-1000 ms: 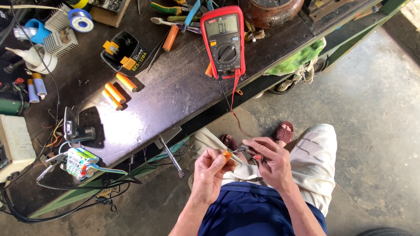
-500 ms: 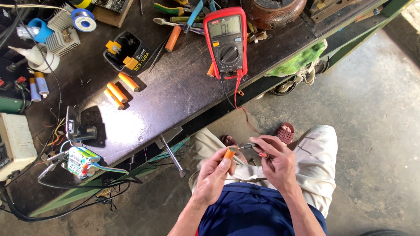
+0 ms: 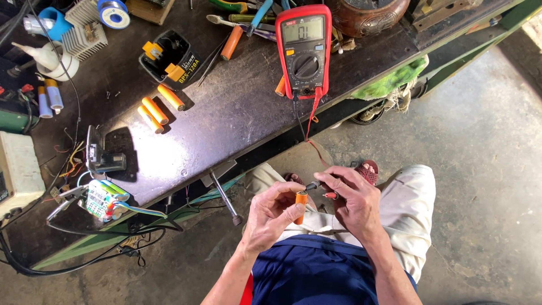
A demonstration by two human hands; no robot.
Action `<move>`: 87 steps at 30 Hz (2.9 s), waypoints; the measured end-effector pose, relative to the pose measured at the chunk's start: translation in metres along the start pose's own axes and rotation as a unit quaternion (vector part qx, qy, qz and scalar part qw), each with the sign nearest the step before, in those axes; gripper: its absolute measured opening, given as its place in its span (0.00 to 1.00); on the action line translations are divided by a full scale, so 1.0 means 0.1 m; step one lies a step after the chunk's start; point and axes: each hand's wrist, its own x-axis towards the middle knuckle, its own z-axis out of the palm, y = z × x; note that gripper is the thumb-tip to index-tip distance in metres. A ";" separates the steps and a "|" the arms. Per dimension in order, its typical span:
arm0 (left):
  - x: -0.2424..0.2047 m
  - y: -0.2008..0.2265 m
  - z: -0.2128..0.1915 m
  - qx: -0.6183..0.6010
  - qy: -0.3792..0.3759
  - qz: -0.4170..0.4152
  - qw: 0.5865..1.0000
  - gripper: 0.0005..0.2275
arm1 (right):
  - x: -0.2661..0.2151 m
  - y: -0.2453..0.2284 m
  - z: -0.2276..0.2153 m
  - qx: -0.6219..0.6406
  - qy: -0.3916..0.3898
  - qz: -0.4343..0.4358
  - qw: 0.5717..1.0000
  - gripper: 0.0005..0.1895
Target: The person uses a digital multimeter to measure the voltage of several orange cylindrical batteries. They pick up each battery, touch the multimeter probes to the terminals, observe the reading, and place the battery back on the workbench. The process is repeated for multiple batteries.
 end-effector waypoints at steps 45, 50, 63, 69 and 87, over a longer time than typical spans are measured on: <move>0.36 -0.34 0.21 -0.216 0.279 0.015 0.936 0.07 | -0.41 -0.44 0.42 -0.002 0.036 0.074 0.997 0.22; 0.36 -0.30 0.24 -0.198 0.285 0.019 0.938 0.06 | -0.38 -0.49 0.39 -0.006 0.045 0.077 0.996 0.21; -0.05 0.58 0.10 -0.072 0.023 -0.199 0.977 0.11 | -0.27 -0.07 0.23 0.291 -0.014 0.203 0.935 0.20; 0.10 0.70 -0.37 0.282 0.226 0.127 0.924 0.11 | -0.33 -0.09 0.58 0.333 -0.151 0.302 0.881 0.13; 1.05 0.99 -1.86 0.514 0.403 0.035 0.757 0.19 | -0.53 0.23 0.41 0.235 -0.060 0.260 0.935 0.09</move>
